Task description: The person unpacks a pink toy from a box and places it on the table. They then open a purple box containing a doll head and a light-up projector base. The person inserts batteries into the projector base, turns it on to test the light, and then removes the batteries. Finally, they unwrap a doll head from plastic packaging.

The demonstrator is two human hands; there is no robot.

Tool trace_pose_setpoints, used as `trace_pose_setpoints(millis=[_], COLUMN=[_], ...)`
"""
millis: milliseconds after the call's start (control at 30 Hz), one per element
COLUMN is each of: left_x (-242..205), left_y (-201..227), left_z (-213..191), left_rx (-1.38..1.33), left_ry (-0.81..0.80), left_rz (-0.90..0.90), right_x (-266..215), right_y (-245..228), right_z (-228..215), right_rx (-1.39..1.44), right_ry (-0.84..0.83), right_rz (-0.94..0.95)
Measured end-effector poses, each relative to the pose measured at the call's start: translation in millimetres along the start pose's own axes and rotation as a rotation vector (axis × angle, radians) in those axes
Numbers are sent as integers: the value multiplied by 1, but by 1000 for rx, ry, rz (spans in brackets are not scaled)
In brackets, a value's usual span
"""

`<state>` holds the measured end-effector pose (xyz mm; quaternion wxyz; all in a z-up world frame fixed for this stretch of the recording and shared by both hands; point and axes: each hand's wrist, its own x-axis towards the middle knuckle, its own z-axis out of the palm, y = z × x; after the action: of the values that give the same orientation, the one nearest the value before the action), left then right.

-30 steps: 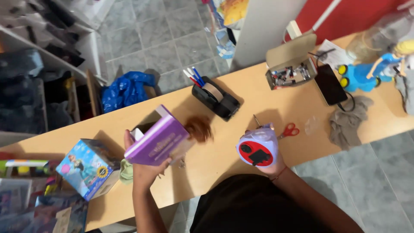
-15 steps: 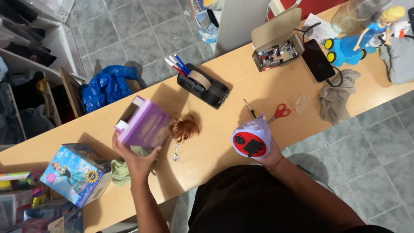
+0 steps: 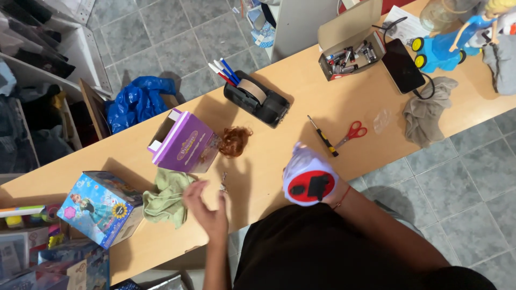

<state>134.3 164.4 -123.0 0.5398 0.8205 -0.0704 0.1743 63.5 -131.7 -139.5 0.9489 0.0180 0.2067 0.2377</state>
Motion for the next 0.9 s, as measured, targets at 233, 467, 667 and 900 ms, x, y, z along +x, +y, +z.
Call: trace_pose_setpoints(millis=[233,467,667,900], left_x=[-19,-36,-46,-61], left_y=[90,102,146,176], left_z=[43,83,108,136], left_rx=[-842,-1387,-1515,-1478], left_ry=[-781,-430,-281,-267], left_rz=[-693,-1257,-1087,-896], right_x=[-5,-64,-113,-152], right_y=[18,5,-13,-43], right_z=[4,76,123,142], right_rx=[-283,-598,-1066,-1747], right_ry=[352,492,518,335], right_rz=[83,-161,-521,-981])
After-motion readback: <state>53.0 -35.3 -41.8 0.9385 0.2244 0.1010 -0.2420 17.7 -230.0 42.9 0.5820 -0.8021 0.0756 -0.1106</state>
